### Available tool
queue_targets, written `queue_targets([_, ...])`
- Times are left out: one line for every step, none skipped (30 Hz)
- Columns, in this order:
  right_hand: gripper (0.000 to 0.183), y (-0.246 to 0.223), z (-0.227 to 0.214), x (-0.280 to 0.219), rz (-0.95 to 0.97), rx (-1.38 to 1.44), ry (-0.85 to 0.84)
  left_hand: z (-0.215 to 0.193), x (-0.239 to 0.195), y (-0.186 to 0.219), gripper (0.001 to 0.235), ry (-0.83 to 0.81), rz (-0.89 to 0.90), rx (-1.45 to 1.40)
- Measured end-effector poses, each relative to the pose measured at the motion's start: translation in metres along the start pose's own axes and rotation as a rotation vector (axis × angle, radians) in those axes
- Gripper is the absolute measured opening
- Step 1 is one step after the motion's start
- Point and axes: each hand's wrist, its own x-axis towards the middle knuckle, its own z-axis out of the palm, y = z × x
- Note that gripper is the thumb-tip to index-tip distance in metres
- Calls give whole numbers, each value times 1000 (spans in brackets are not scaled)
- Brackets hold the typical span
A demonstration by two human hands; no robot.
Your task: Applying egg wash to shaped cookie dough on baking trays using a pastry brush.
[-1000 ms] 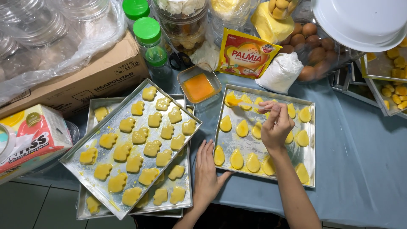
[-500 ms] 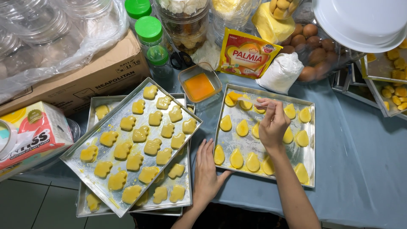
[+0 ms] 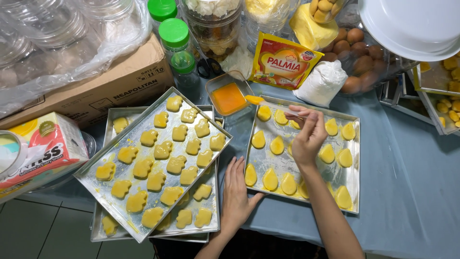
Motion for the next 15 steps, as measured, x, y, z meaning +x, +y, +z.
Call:
queue_targets([31, 1, 7, 0, 1, 1, 0, 0, 0, 0, 101, 0, -1, 1])
queue_targets([32, 2, 14, 0, -29, -31, -86, 0, 0, -1, 101, 5, 12, 3])
queue_targets([34, 2, 21, 1, -60, -63, -172, 0, 0, -1, 101, 10, 25, 5])
queue_targets([34, 11, 25, 1, -60, -62, -171, 0, 0, 0, 101, 10, 26, 6])
queue_targets([35, 19, 29, 2, -111, -162, -224, 0, 0, 0, 101, 0, 14, 10])
queue_targets([36, 27, 34, 3, -162, -263, -278, 0, 0, 1, 102, -10, 2, 14])
queue_targets([36, 26, 36, 3, -162, -262, -277, 1, 0, 0, 102, -9, 2, 15])
queue_targets([34, 25, 39, 3, -162, -245, -291, 1, 0, 0, 101, -9, 1, 18])
queue_targets([32, 24, 41, 3, -162, -228, -305, 2, 0, -1, 101, -7, 0, 21])
queue_targets([32, 23, 38, 2, -163, -227, -306, 0, 0, 0, 101, -6, 0, 21])
queue_targets([33, 21, 35, 2, -245, -244, -266, -1, 0, 1, 101, -10, 2, 17])
queue_targets([33, 20, 32, 1, -327, -259, -225, -2, 1, 2, 101, -14, 3, 12])
queue_targets([33, 16, 30, 0, -328, -260, -228, -2, 1, 2, 101, -12, 1, 10])
queue_targets([34, 12, 28, -1, -334, -279, -222, -3, 1, 3, 102, -17, -7, 15])
queue_targets([35, 8, 26, -1, -341, -299, -215, -3, 2, 3, 102, -22, -13, 19])
